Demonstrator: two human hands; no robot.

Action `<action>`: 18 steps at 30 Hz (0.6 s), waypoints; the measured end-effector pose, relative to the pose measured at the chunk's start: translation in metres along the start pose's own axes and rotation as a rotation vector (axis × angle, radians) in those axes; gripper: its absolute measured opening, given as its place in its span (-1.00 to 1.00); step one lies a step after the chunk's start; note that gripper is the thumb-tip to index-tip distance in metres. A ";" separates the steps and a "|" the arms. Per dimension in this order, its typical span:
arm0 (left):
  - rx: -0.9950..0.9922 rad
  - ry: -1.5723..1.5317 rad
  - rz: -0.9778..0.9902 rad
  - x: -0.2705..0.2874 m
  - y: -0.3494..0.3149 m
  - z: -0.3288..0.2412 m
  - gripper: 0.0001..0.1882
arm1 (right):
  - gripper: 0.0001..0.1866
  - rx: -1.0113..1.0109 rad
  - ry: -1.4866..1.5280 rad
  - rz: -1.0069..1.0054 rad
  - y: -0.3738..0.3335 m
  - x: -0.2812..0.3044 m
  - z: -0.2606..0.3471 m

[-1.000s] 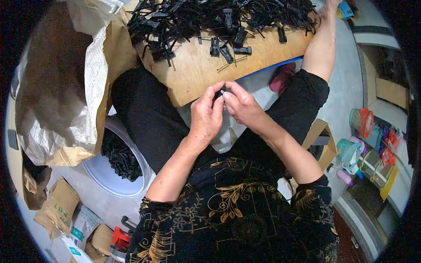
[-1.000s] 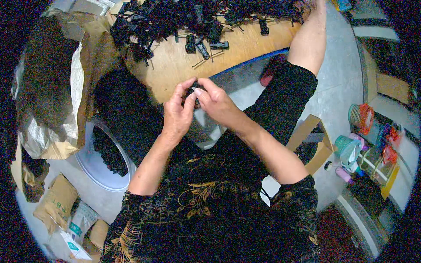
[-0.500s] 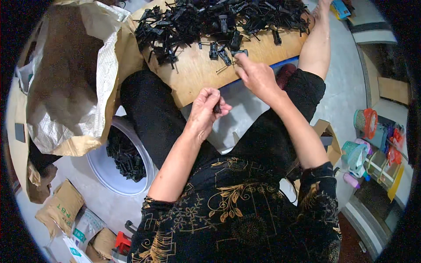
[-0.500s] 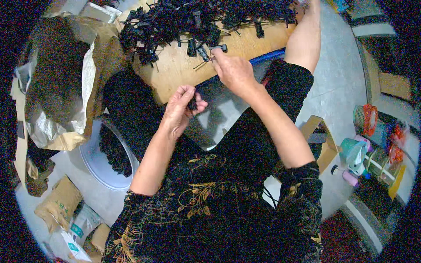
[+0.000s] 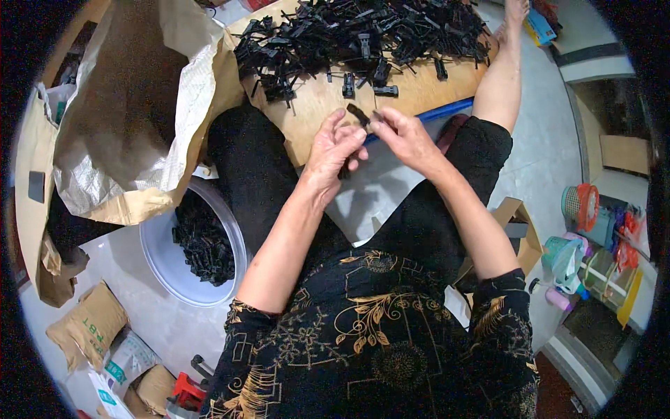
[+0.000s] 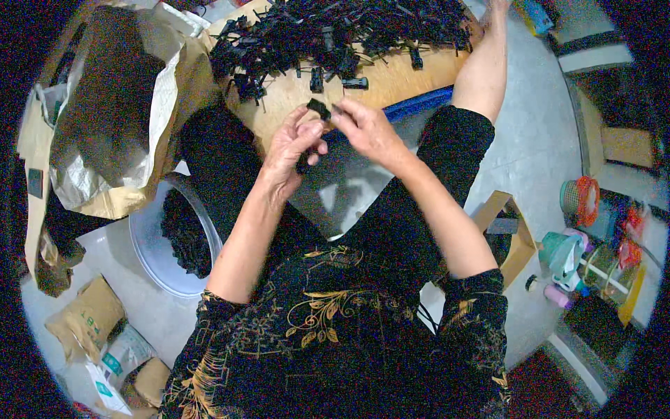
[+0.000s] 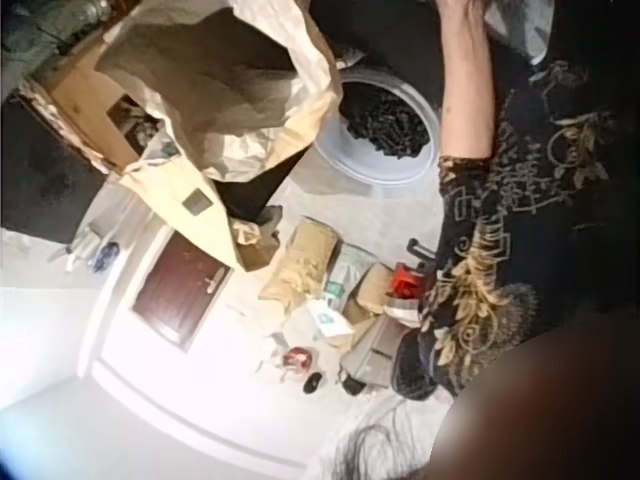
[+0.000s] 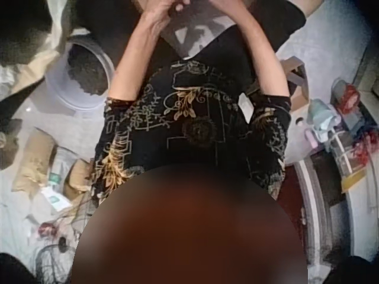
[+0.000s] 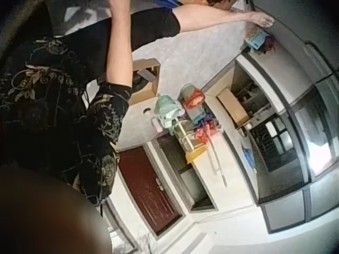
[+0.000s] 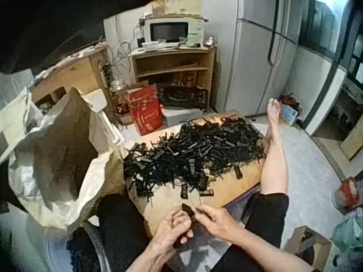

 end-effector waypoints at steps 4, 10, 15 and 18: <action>0.004 -0.034 0.071 -0.001 -0.003 0.004 -0.24 | -0.83 -0.080 0.034 0.062 -0.023 -0.014 0.014; -0.030 -0.028 0.075 -0.003 -0.011 0.011 -0.43 | -0.87 -0.180 0.094 0.058 -0.042 -0.019 0.012; -0.044 -0.012 -0.004 -0.002 -0.012 0.012 -0.51 | -0.84 -0.144 0.065 -0.036 -0.049 -0.015 0.010; -0.029 0.119 -0.007 -0.004 -0.015 0.010 -0.53 | -0.80 -0.188 0.073 -0.043 -0.046 -0.014 0.009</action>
Point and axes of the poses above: each hand's wrist, its own y-axis towards the middle knuckle, its own x-axis out of the back of the hand, z = x × y, the point moved 6 cm from there along y, towards the middle knuckle, and after that the axes turned 1 degree about y, right-handed, at the moved point
